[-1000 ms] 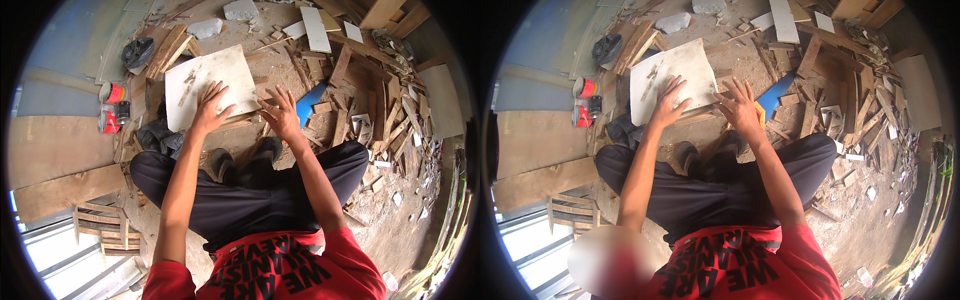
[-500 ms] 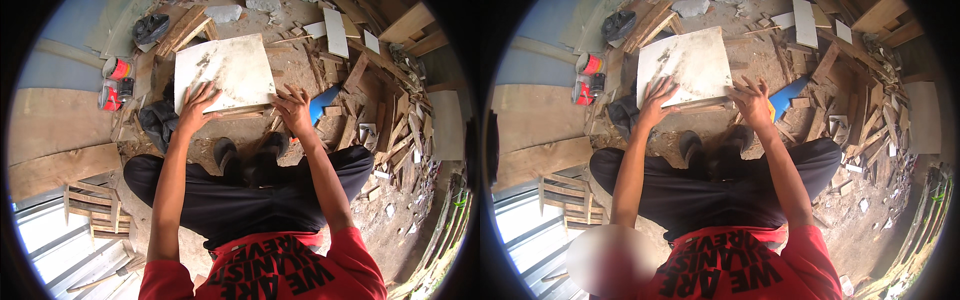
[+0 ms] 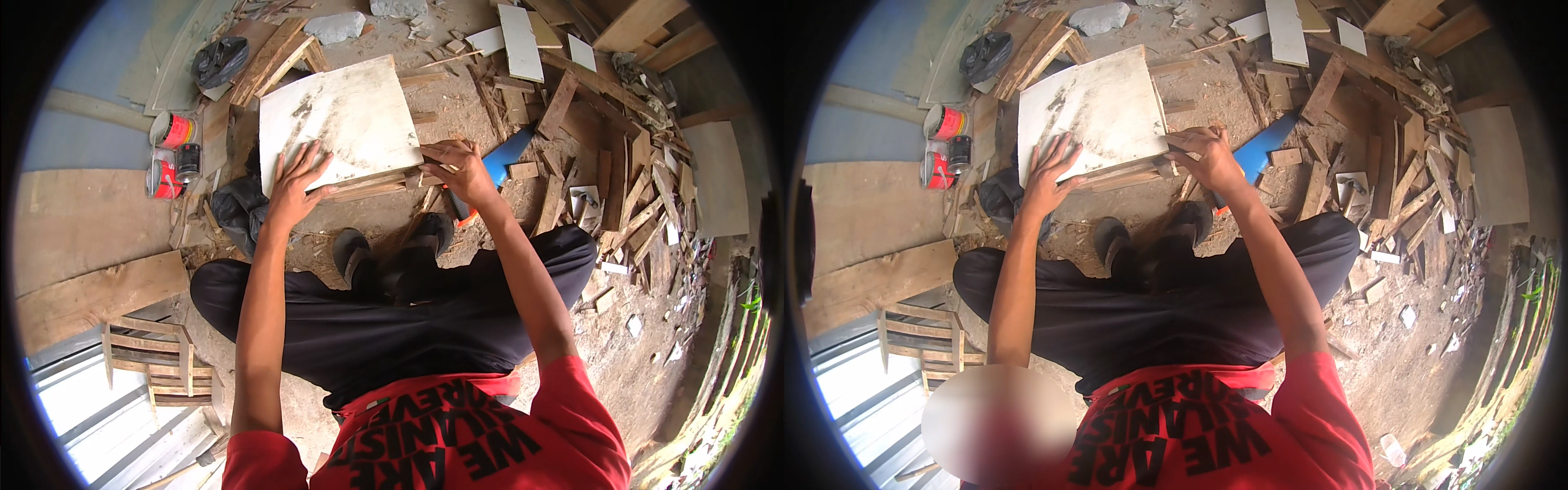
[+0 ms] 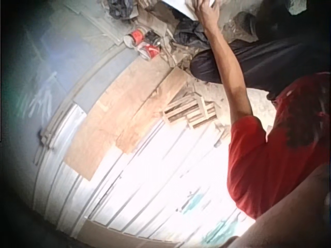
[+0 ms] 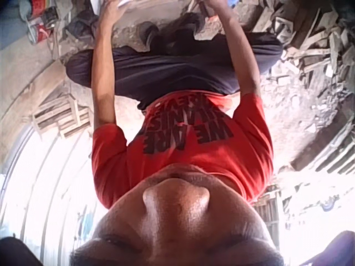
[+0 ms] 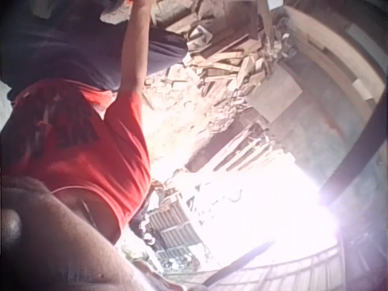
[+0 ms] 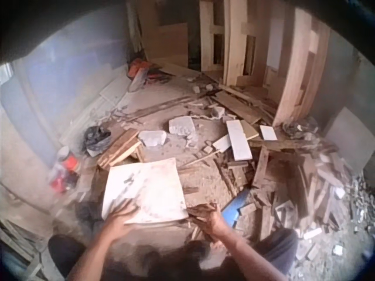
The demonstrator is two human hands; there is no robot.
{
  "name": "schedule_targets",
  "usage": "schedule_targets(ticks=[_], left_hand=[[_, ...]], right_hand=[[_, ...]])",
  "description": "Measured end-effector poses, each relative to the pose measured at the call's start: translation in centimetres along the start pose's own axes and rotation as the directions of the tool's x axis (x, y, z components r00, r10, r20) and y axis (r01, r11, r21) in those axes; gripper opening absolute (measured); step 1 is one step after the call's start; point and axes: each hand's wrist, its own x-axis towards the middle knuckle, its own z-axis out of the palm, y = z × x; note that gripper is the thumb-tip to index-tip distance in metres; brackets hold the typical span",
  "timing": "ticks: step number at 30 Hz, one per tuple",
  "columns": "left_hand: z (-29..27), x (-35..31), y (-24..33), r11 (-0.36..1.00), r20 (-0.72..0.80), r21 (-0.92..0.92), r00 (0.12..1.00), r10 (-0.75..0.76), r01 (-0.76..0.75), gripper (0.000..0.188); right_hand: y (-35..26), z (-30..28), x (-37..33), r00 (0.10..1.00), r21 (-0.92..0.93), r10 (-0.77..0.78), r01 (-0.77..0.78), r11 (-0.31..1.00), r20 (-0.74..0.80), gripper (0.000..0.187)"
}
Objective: The person sits on the floor and assembles a white wooden board by hand, aligning and pressing wooden strips into place. They then use a hammer to tap the strips securely, occasionally adjusting the board's position.
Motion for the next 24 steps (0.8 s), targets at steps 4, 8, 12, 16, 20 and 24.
schedule_targets(ticks=[4, 8, 12, 16, 20, 24], left_hand=[[-0.3, 0.1, 0.2, 1.000, 0.048, -0.014, 0.999, -0.014, 0.015, 0.061], [-0.5, 0.2, 0.3, 1.000, 0.071, -0.012, 0.997, -0.022, 0.023, 0.060], [-0.2, 0.3, -0.1, 1.000, 0.061, -0.002, 0.998, -0.007, 0.008, 0.059], [-0.1, 0.3, -0.2, 1.000, 0.040, -0.003, 0.999, 0.016, -0.016, 0.056], [0.0, 0.4, -0.2, 0.999, 0.018, -0.015, 0.999, 0.036, -0.036, 0.055], [-0.1, 0.2, 0.1, 0.997, -0.018, -0.063, 0.999, 0.035, -0.037, 0.053]], right_hand=[[-0.2, 0.6, 0.0, 0.998, 0.006, 0.006, -0.005, 1.000, -0.054, 0.037], [-0.9, 0.3, -0.1, 0.999, -0.027, 0.050, -0.050, 0.998, -0.017, 0.036], [-0.4, 1.1, -0.1, 0.995, -0.053, -0.042, 0.038, 0.998, -0.085, 0.028], [-0.3, 1.4, -0.4, 0.989, -0.069, -0.068, 0.059, 0.996, -0.129, 0.023], [-0.6, 1.7, -0.4, 0.984, -0.087, -0.076, 0.063, 0.994, -0.161, 0.021], [-1.3, 1.6, -0.7, 0.976, -0.135, -0.094, 0.069, 0.988, -0.194, 0.018]])
